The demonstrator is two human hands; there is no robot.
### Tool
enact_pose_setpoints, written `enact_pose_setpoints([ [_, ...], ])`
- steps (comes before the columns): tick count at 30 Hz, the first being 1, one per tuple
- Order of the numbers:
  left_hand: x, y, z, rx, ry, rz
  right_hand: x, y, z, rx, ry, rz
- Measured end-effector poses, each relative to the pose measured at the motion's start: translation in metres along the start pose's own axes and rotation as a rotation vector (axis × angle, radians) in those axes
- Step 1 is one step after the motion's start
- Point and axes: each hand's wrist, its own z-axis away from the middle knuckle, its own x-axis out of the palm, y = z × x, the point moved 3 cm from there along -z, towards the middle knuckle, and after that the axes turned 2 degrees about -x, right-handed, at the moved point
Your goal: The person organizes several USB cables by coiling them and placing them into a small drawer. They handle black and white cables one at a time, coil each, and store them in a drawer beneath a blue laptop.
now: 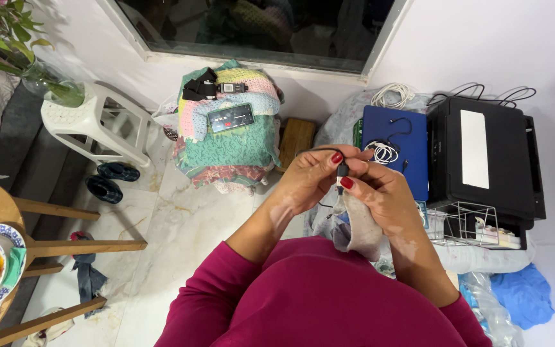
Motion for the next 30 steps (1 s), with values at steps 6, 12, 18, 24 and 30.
enact_pose_setpoints([
  [6,-0.019,0.002,-0.002,-0.025,0.295,-0.105,-0.023,-0.043,0.006,-0.149,0.153,0.319],
  [12,-0.010,-0.004,-0.003,0.089,0.414,-0.445,0.014,-0.073,0.024,-0.746,0.368,0.984],
  [18,-0.007,-0.006,-0.002,0.076,0.370,-0.362,0.049,-0.066,0.015,-0.913,0.272,1.142],
  [24,-0.022,-0.006,-0.005,0.070,0.464,-0.361,0.023,-0.066,0.019,-0.748,0.273,1.243],
  [30,-0.029,-0.021,0.000,-0.074,0.424,-0.363,-0.054,-0.079,0.049,-0.465,0.582,0.994],
])
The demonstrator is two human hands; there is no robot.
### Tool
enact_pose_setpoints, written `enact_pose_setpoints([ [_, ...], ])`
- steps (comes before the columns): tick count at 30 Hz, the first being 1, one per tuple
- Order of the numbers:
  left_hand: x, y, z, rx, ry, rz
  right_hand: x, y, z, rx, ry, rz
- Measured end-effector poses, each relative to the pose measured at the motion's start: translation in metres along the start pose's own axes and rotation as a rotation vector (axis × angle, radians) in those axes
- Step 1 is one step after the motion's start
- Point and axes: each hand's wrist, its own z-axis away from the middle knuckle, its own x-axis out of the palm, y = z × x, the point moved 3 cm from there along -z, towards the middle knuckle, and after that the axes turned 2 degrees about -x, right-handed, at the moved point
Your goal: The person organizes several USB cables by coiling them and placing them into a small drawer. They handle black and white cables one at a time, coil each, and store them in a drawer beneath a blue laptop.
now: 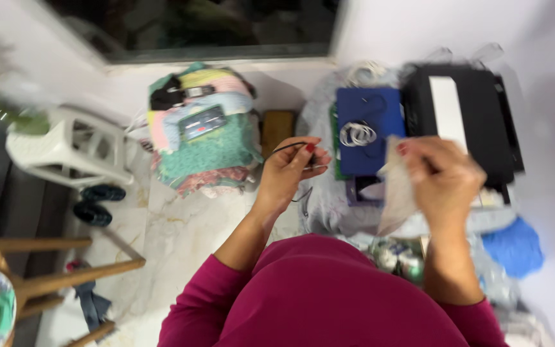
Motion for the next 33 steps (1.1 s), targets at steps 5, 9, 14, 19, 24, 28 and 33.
enact_pose_setpoints([
  [5,0.023,-0.028,0.001,-0.181,-0.039,-0.046,-0.058,0.055,0.012,0.002,0.199,0.220],
  [9,0.048,-0.051,0.003,-0.296,-0.089,-0.072,-0.076,0.117,0.030,0.235,0.290,0.176],
  [14,0.077,-0.073,-0.002,-0.313,-0.144,-0.121,-0.064,0.186,0.050,0.132,0.191,0.347],
  [19,0.087,-0.092,-0.004,-0.342,-0.101,-0.146,-0.035,0.237,0.058,0.166,0.126,0.358],
  [24,0.084,-0.101,0.000,-0.308,-0.059,-0.158,-0.008,0.256,0.051,0.123,0.012,0.310],
  [28,0.076,-0.103,0.002,-0.269,-0.011,-0.151,0.006,0.259,0.051,0.130,-0.142,0.437],
  [33,0.066,-0.099,0.004,-0.222,0.007,-0.064,0.010,0.257,0.051,0.257,-0.273,0.486],
])
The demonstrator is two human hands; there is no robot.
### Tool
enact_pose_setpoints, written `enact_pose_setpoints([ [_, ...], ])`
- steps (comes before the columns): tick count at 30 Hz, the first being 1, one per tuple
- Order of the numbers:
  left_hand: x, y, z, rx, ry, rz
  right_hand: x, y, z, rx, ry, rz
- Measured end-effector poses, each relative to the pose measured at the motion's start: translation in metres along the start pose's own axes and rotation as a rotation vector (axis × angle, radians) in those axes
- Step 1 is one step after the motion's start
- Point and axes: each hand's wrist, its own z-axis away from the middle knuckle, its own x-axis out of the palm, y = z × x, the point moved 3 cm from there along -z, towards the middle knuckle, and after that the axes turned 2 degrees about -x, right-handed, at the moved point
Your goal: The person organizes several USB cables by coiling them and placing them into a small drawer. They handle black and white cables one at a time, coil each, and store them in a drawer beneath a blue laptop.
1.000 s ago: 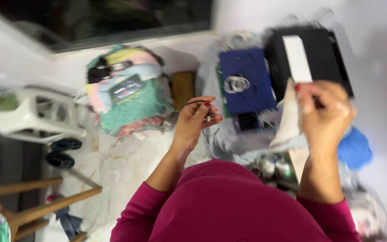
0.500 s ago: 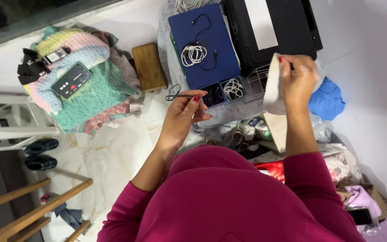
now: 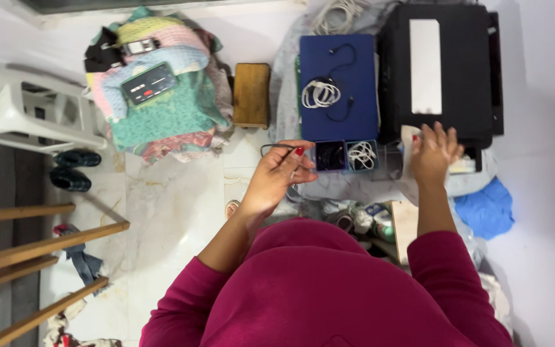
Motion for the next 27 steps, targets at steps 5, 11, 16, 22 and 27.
enact_pose_setpoints([
  [5,-0.006,0.009,-0.001,0.023,-0.083,0.068,-0.012,-0.016,0.000,-0.024,0.189,-0.045],
  [11,-0.012,0.033,0.012,0.104,-0.147,-0.151,-0.012,-0.086,0.009,0.147,-0.246,-0.852],
  [16,-0.025,0.064,0.031,0.201,-0.359,-0.259,-0.005,-0.173,0.037,-0.092,-0.838,-1.698],
  [22,-0.061,0.078,0.036,0.106,-0.447,0.047,0.005,-0.220,0.047,-0.213,-1.096,-1.730],
  [27,-0.091,0.074,0.037,0.113,-0.542,0.098,0.023,-0.241,0.054,-0.042,-1.108,-1.638],
])
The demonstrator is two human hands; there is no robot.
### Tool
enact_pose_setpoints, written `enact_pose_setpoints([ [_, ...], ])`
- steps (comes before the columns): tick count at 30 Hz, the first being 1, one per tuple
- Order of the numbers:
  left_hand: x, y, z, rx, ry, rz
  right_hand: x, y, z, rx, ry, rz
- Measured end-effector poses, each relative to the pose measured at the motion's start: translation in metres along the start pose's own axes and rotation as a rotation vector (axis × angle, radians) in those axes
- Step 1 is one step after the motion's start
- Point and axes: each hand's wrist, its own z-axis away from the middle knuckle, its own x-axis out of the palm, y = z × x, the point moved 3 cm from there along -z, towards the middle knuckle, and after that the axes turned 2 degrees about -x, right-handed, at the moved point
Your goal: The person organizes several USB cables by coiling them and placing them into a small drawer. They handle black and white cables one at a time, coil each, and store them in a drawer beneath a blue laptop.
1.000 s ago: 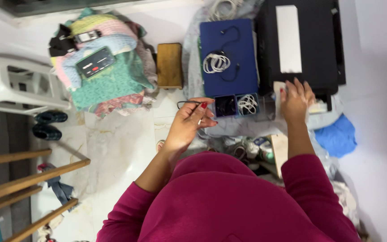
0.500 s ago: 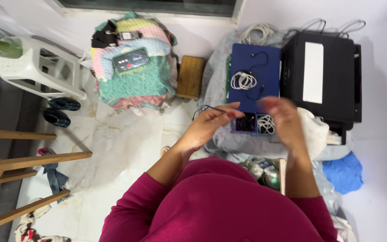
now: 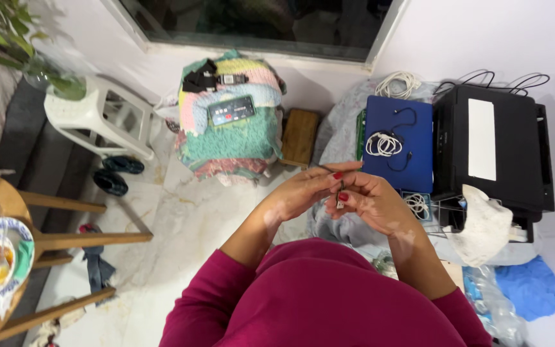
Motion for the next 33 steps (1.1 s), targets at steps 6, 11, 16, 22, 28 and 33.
enact_pose_setpoints([
  [6,-0.019,0.052,0.037,-0.121,0.523,-0.721,0.024,-0.023,-0.013,-0.116,0.041,-0.082],
  [11,0.001,0.068,0.029,0.298,0.400,-1.169,0.065,-0.037,-0.021,-0.178,-0.035,-0.176],
  [16,0.001,0.018,0.005,0.171,0.368,-0.778,0.082,-0.067,-0.022,-0.611,0.072,-0.222],
  [22,0.001,0.040,0.008,0.221,0.484,-1.350,0.085,-0.104,-0.009,-0.742,0.570,1.257],
  [28,0.015,0.103,-0.001,0.598,0.444,-1.754,0.061,-0.062,-0.011,0.141,0.456,1.181],
  [33,-0.007,0.101,-0.013,0.347,0.453,-1.163,0.056,-0.047,-0.007,-0.236,-0.064,-0.054],
])
